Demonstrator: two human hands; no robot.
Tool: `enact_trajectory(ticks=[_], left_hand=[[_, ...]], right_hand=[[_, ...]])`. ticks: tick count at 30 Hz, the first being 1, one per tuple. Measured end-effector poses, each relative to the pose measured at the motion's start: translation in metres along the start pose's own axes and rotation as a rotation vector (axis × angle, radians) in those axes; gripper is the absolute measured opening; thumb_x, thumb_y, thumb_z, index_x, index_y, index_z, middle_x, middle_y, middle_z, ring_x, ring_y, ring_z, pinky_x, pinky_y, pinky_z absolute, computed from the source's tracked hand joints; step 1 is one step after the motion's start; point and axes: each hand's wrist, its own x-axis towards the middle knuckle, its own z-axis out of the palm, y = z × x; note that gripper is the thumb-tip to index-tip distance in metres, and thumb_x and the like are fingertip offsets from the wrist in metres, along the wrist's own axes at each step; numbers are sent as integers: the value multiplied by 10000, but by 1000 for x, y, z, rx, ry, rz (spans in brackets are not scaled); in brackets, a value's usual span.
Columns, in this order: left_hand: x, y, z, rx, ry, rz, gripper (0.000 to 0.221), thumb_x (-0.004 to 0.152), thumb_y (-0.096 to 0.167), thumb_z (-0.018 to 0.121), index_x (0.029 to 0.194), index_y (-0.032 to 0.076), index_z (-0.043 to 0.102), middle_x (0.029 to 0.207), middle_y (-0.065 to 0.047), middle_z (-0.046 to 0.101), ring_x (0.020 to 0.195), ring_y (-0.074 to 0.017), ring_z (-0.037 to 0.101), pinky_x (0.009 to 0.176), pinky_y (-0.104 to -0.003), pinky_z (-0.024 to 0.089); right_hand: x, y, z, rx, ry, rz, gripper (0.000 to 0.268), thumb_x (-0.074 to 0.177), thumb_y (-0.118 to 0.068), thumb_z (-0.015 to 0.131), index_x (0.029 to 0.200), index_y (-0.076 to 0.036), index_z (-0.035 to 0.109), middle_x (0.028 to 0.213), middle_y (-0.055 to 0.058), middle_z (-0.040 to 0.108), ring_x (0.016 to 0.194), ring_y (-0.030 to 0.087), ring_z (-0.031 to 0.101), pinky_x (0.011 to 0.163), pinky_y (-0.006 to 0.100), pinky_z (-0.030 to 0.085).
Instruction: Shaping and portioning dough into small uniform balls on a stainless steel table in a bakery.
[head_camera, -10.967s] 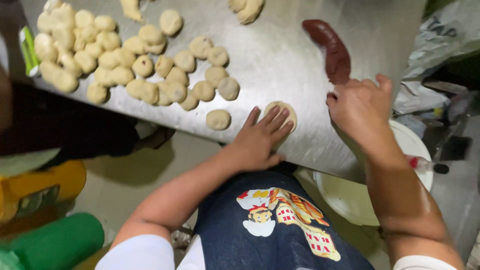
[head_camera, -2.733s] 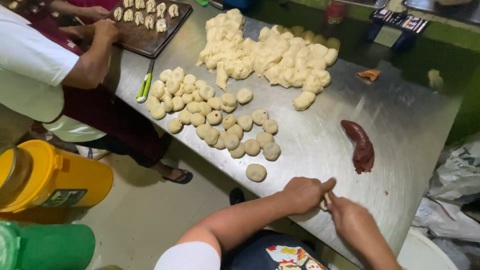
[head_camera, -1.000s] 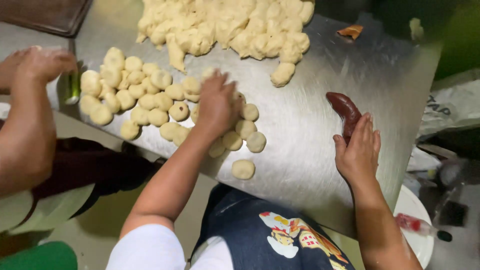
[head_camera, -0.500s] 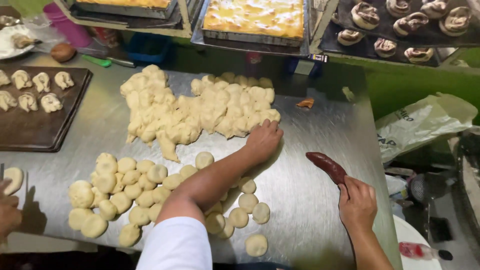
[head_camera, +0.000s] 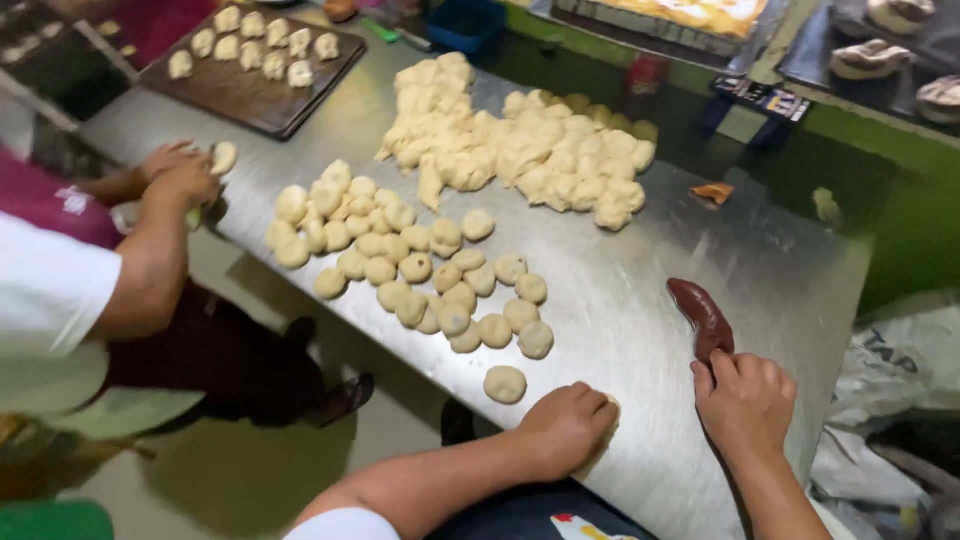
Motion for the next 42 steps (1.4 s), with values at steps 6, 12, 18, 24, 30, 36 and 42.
enact_trajectory(ticks=[6,12,18,24,30,36,42], left_hand=[[-38,49,-4,128,-55,-43,888,987,622,372,1481,-110,468,1535,-350,466,1445,-525,422,1204,-583,280],[-43,38,-7,168,-95,-7,824,950,671,367,1513,86,510,1608,-234,461,1507,-494,387,1187,-692,238],[1,-39,-18,-150,-80,-55,584,767,196,610,1323,22,651,1157,-161,725,1029,-396,667,930,-513,462],[2,-65,-4,282,-621,28,588,1005,277,295,1561,96,358,1699,-128,252,1592,-273,186,1230,-658,75],[-10,-69,-30,-875,-550,-66,450,827,86,561,1273,111,615,1250,-96,723,1181,-243,692,1033,-320,516],[5,-37,-94,-868,-640,-377,766,639,714,580,1093,101,653,936,-50,692,866,-176,632,816,-298,480],[0,-8,-48,-781,-298,-289,356,933,288,573,1251,154,659,1221,-115,734,1146,-302,694,953,-392,508]], right_hand=[[13,9,-20,31,49,-105,279,909,-406,802,762,-244,629,745,-1,552,767,265,605,843,394,451],[0,-4,-54,-25,20,-95,159,888,-360,758,768,-292,678,750,-28,647,707,252,660,715,398,463],[-21,-67,-108,215,-578,273,290,903,-497,620,1053,-335,808,1032,-30,794,964,262,755,873,439,580],[-56,-147,-61,563,-191,197,226,787,-297,806,1012,-271,802,929,28,697,962,251,663,987,460,468],[-57,-137,-99,661,-804,596,419,823,-269,755,1239,-222,736,1112,2,764,1012,176,749,889,340,550],[-64,-120,-124,1043,-557,1042,458,886,-42,772,1333,-31,673,908,190,714,805,251,673,758,351,518],[4,-105,-176,865,-1059,958,448,930,-214,744,1367,-120,711,888,125,699,805,253,618,784,357,461]])
